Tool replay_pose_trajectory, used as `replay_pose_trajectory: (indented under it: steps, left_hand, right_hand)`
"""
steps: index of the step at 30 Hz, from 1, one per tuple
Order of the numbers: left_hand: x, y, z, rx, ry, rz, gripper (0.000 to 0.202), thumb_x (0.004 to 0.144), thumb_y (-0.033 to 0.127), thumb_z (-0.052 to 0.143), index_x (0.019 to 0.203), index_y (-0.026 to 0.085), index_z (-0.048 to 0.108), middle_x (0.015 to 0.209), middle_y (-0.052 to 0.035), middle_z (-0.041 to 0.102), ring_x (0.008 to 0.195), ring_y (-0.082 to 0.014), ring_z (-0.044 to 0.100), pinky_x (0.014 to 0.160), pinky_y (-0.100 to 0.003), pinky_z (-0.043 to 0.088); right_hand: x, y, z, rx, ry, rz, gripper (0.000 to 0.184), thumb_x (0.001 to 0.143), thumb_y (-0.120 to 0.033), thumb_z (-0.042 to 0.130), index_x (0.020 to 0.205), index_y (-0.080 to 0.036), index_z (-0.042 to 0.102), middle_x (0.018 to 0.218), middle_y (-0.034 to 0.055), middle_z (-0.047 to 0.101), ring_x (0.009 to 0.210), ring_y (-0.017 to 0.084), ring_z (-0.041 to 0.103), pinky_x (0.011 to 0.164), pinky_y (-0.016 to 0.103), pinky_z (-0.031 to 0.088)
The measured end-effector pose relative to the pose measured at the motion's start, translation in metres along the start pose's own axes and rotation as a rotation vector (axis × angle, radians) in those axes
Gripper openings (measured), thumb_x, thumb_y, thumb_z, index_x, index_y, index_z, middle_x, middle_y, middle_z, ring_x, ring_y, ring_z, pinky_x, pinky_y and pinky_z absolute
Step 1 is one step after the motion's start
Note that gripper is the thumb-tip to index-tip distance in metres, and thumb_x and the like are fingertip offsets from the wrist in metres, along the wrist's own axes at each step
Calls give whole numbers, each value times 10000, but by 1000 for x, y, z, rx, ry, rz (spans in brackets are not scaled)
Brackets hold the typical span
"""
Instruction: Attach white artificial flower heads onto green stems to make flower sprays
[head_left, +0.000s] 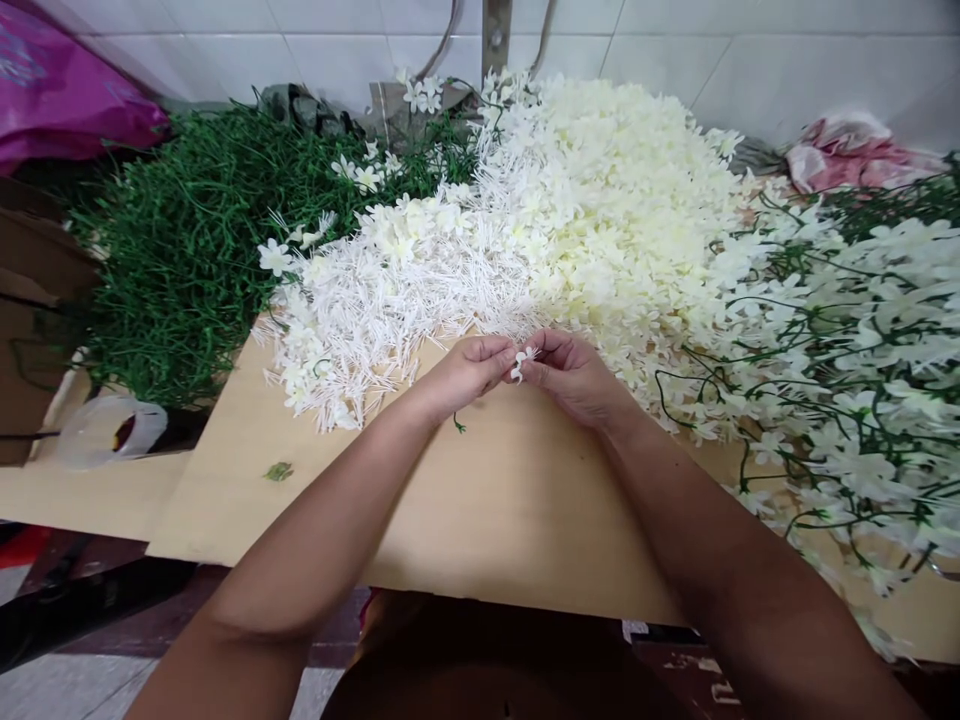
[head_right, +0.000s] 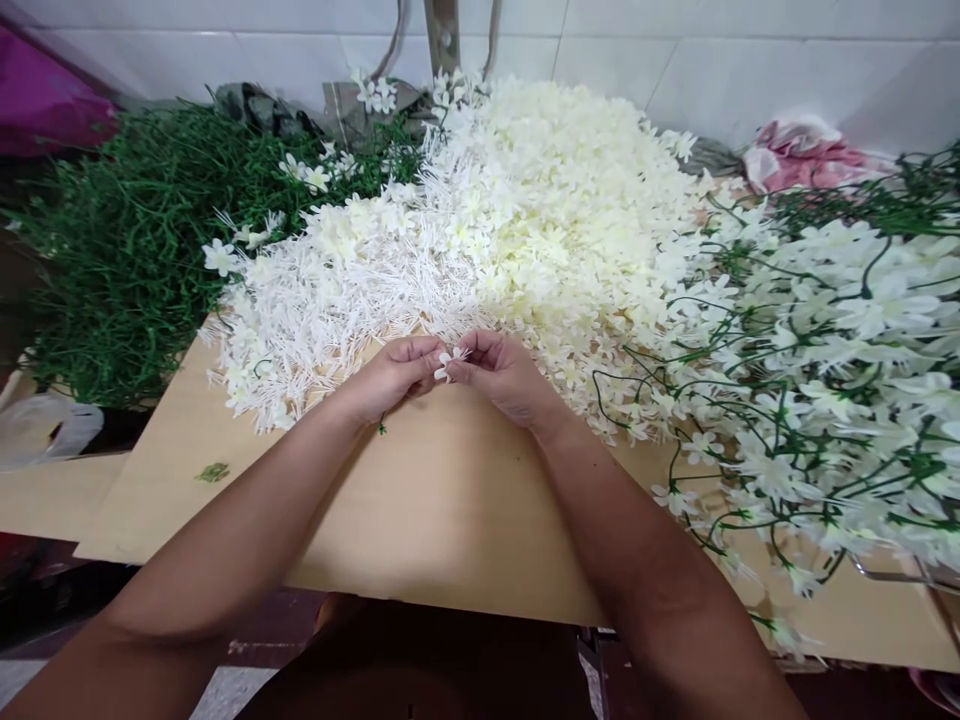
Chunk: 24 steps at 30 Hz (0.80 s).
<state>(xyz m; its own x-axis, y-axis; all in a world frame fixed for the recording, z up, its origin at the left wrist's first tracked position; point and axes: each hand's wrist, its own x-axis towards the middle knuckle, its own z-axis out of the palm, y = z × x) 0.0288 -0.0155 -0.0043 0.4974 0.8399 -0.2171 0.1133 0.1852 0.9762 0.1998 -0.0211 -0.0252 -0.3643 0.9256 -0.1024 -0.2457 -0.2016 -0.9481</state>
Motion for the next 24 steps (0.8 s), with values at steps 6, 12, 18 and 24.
replay_pose_trajectory:
  steps: [6, 12, 18, 24]
  left_hand:
    - [-3, 3, -3, 127, -31, 50, 459, 790, 581, 582, 600, 179, 470, 535, 49, 386, 500, -71, 297, 481, -238, 218]
    - [-1, 0, 0, 96, 8, 50, 477, 763, 614, 574, 592, 189, 442, 552, 51, 387, 527, -79, 302, 510, -248, 226]
    - [2, -4, 4, 101, 28, 67, 439, 787, 558, 565, 591, 193, 421, 535, 59, 346, 537, -86, 289, 526, -251, 222]
    - [2, -3, 8, 89, 75, 31, 341, 844, 367, 549, 588, 179, 425, 550, 57, 358, 536, -78, 296, 542, -242, 237]
  right_hand:
    - [-1, 1, -5, -12, -49, 39, 364, 574, -412, 893, 737, -202, 645, 665, -14, 704, 639, 126, 654, 670, 270, 533]
    - [-1, -1, -2, -7, -2, 29, 372, 529, -403, 912, 702, -196, 656, 658, -25, 687, 634, 116, 645, 706, 276, 534]
    - [-1, -1, 2, -126, 97, -10, 396, 496, -366, 924, 656, -197, 604, 630, -37, 627, 618, 112, 582, 642, 268, 481]
    - [-2, 0, 6, -228, 160, -71, 422, 527, -434, 883, 622, -201, 545, 613, -39, 586, 586, 103, 517, 587, 266, 422]
